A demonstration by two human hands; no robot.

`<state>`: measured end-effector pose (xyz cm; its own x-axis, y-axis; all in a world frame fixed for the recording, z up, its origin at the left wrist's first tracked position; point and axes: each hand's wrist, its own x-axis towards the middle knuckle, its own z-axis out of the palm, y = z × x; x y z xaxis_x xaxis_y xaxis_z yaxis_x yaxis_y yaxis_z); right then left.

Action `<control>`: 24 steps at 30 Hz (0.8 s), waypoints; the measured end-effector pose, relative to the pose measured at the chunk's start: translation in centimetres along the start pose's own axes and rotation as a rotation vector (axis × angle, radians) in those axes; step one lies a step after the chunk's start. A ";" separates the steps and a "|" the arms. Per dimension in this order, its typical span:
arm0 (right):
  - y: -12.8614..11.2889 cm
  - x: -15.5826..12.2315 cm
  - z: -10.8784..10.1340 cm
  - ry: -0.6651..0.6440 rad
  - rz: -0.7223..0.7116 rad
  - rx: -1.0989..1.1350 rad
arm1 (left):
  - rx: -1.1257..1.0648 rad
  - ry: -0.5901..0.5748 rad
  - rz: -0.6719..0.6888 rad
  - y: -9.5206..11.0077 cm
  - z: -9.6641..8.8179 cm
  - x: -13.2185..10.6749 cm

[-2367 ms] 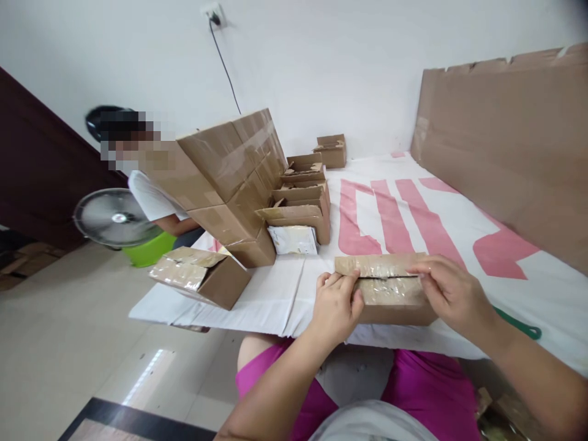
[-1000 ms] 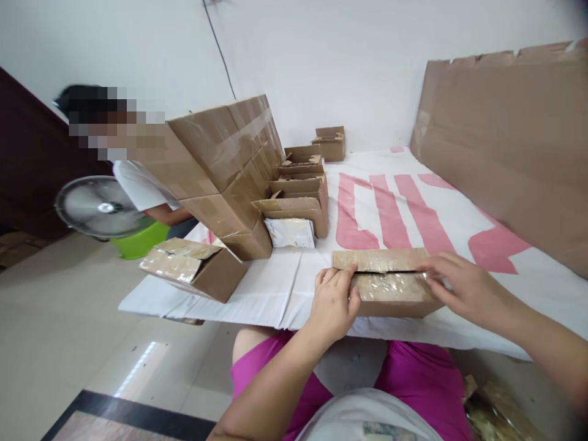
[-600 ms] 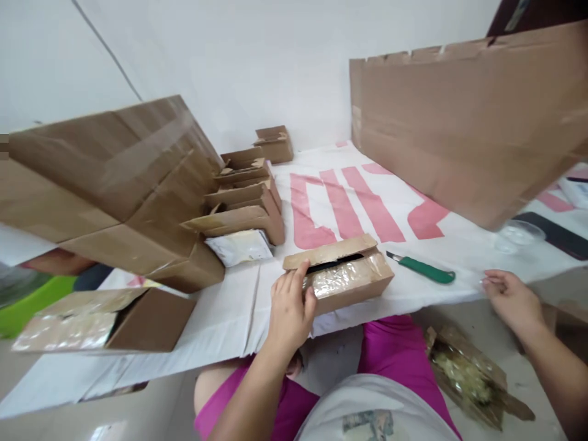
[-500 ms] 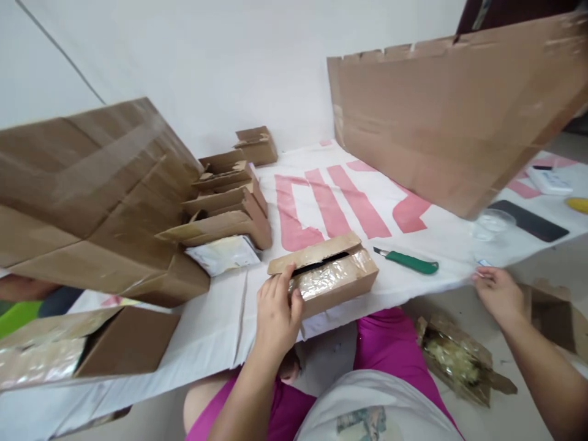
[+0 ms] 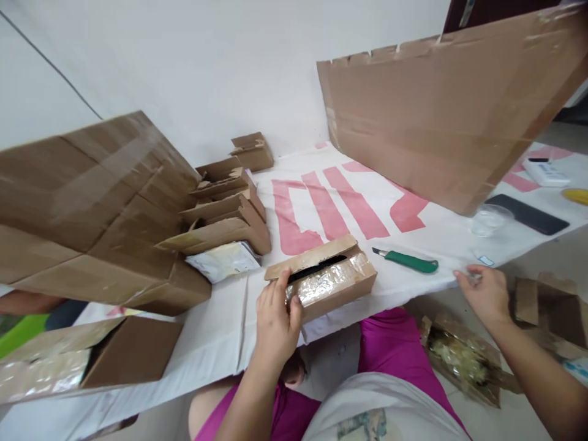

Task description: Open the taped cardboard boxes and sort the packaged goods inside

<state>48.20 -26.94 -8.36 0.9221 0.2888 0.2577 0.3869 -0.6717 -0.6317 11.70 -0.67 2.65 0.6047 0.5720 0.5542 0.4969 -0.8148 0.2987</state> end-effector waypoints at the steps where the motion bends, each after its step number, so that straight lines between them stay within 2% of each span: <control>1: 0.0 -0.1 -0.2 0.001 -0.019 -0.032 | -0.013 0.012 -0.006 0.1 0.0 0.0; 3: -0.2 -0.2 -0.5 0.030 -0.090 -0.099 | -0.040 0.040 -0.015 0.2 0.0 -0.1; 6: -1.4 -0.5 -0.5 0.128 -0.268 -0.150 | -0.065 0.064 -0.029 0.4 0.0 -0.2; 8: -2.5 -0.5 -0.3 0.186 -0.389 -0.186 | -0.061 0.056 -0.030 0.3 -0.2 -0.3; 10: -3.2 0.0 0.0 0.184 -0.478 -0.237 | -0.037 0.020 -0.023 0.2 -0.5 -0.2; 12: -3.2 0.9 0.6 0.083 -0.505 -0.296 | -0.011 -0.017 -0.014 0.0 -1.0 -0.2; 15: -1.4 2.6 1.3 -0.139 -0.410 -0.401 | -0.020 -0.031 0.003 -0.4 -1.7 0.0; 18: 0.4 3.6 1.4 -0.206 -0.349 -0.495 | -0.070 -0.053 0.021 -0.7 -2.1 0.1; 21: -0.5 3.6 0.6 -0.066 -0.413 -0.478 | -0.095 -0.119 0.023 -1.0 -2.2 0.4; 24: -5.1 3.1 -0.6 0.135 -0.576 -0.263 | -0.083 -0.191 0.017 -1.4 -2.4 0.9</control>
<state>49.10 -23.02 -3.88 0.5529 0.5761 0.6021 0.7934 -0.5847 -0.1691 10.11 0.74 4.60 0.7234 0.5596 0.4045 0.4378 -0.8247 0.3579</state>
